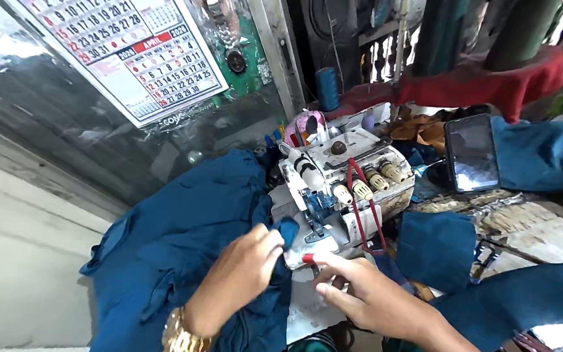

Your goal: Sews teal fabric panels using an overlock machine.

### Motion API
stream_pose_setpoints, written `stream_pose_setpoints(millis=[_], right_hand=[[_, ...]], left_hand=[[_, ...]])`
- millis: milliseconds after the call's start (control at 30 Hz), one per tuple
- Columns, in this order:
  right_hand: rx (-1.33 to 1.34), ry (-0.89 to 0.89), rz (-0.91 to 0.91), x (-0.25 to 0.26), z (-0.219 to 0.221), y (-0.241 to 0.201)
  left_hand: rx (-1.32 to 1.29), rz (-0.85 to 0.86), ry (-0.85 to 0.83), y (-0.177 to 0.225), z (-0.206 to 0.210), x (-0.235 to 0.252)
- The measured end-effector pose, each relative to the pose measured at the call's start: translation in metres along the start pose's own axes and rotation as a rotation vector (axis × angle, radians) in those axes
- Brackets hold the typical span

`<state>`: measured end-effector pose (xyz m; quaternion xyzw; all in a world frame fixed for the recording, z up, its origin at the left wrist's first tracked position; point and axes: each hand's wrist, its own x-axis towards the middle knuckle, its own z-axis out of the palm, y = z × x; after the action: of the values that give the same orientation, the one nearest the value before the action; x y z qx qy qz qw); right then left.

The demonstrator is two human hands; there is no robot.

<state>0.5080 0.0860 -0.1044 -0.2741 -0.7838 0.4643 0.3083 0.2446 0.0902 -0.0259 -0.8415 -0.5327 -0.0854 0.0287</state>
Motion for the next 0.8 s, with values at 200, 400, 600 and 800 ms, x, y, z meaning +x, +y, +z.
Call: stream_pose_setpoints(millis=[200,400,600,800], right_hand=[[0.277,0.533,0.127,0.002,-0.024,0.006],[0.253,0.494,0.194,-0.023,-0.004,-0.001],[0.067,0.209,0.151,-0.044,0.010,-0.047],[0.221,0.132,0.209,-0.068,0.011,-0.003]], left_hand=[[-0.140,0.186,0.134,0.104,0.053,0.001],[-0.444,0.052,0.056,0.063,0.025,-0.022],[-0.504,-0.338,0.595,-0.001,-0.074,-0.083],[-0.272,-0.371,0.594,-0.005,0.008,-0.231]])
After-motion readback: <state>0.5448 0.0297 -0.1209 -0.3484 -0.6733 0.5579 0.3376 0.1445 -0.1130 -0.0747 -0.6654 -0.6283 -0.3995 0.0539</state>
